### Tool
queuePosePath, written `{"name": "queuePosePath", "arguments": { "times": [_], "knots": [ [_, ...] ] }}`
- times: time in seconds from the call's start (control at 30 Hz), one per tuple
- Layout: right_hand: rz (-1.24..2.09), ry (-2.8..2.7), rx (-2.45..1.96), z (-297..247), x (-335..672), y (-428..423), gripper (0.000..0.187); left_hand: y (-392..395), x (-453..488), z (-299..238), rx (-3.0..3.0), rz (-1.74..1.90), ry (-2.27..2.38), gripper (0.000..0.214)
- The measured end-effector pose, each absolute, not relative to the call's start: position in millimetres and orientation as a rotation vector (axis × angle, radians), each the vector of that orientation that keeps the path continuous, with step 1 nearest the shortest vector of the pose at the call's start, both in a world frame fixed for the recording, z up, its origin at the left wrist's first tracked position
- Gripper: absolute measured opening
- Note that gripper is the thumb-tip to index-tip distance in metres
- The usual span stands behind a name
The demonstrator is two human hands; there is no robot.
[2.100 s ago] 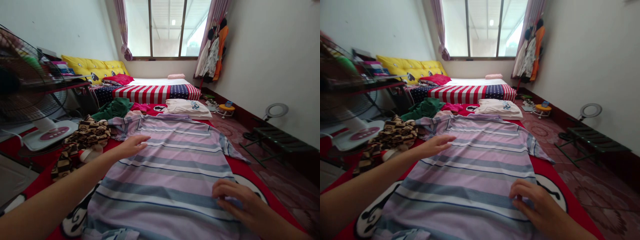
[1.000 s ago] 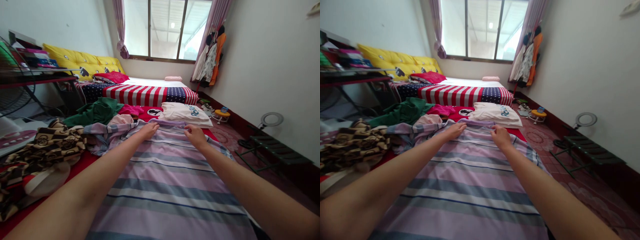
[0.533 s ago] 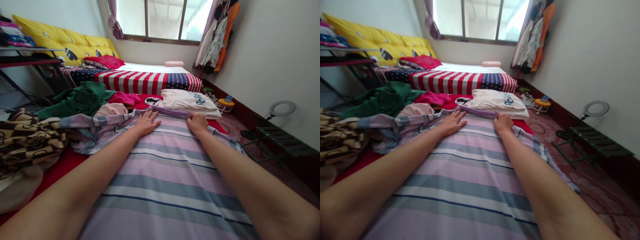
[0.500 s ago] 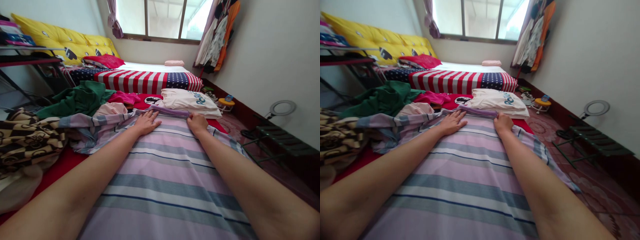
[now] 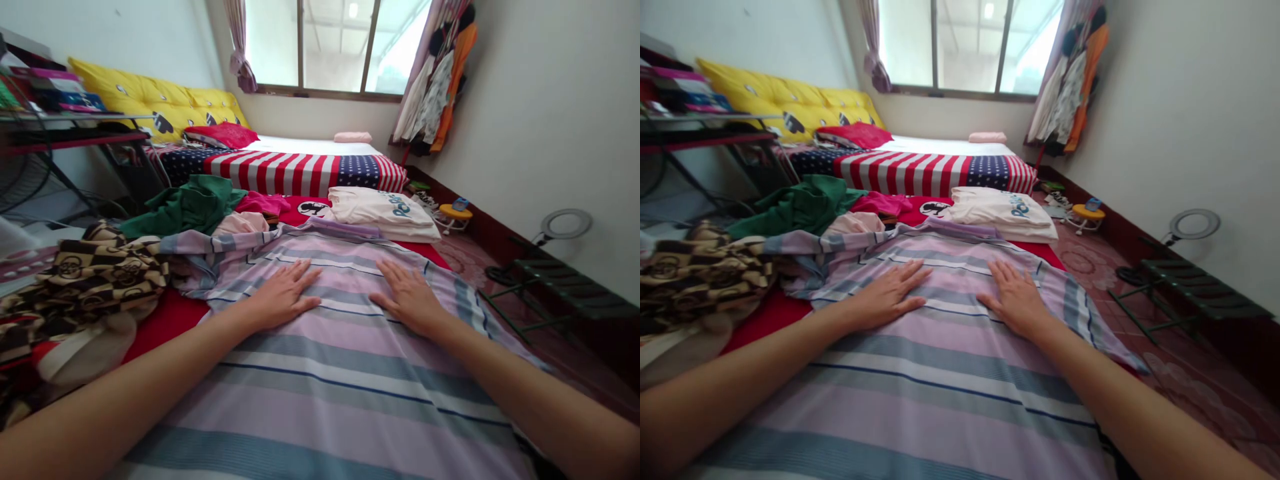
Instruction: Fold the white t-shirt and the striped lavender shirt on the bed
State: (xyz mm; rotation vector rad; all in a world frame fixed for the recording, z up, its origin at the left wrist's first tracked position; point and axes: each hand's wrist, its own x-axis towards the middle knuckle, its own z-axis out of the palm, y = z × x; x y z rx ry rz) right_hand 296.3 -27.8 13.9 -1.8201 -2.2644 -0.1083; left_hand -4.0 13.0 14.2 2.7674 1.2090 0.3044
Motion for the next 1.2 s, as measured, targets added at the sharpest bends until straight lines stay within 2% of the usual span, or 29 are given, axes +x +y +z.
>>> {"name": "queuePosePath", "arguments": {
  "times": [0.1,0.23,0.33,0.47,0.63,0.83,0.9,1.0,1.1,1.2],
  "knots": [
    [-0.093,-2.232,-2.072,-2.4,322.2,-43.1,0.067,8.6,-30.7,7.1,2.764,0.258,1.288,0.065],
    [-0.097,-2.173,-2.229,9.6,320.8,-48.0,0.069,-0.6,-29.0,18.8,2.716,0.276,1.383,0.061],
    [-0.205,-2.228,-2.092,17.5,301.6,-72.2,0.066,-29.7,-17.6,26.2,2.789,0.332,1.234,0.052],
    [-0.134,-2.442,-1.793,9.6,286.0,-111.6,0.062,-69.9,-13.3,20.8,2.855,0.219,0.947,0.056],
    [-0.032,-2.425,-1.937,13.0,274.5,-127.5,0.064,-86.3,-16.3,19.4,2.852,0.166,1.019,0.057],
    [0.013,-2.455,-1.762,11.7,264.2,-152.2,0.063,-112.4,-37.7,18.6,2.825,0.24,1.047,0.051],
    [0.074,-2.432,-1.805,14.6,259.5,-156.4,0.063,-117.3,-45.5,20.7,2.774,0.285,1.01,0.051],
    [0.119,-2.396,-1.766,25.8,242.3,-159.1,0.052,-112.3,-56.1,29.7,2.641,0.441,1.045,0.036],
    [0.199,-2.38,-1.522,28.8,218.4,-166.8,0.041,-98.9,-70.4,35.4,2.484,0.772,1.385,0.03],
    [0.238,-2.426,-1.384,17.5,201.9,-178.2,0.047,-90.0,-87.5,28.0,2.397,0.965,1.653,0.026]
  ]
}}
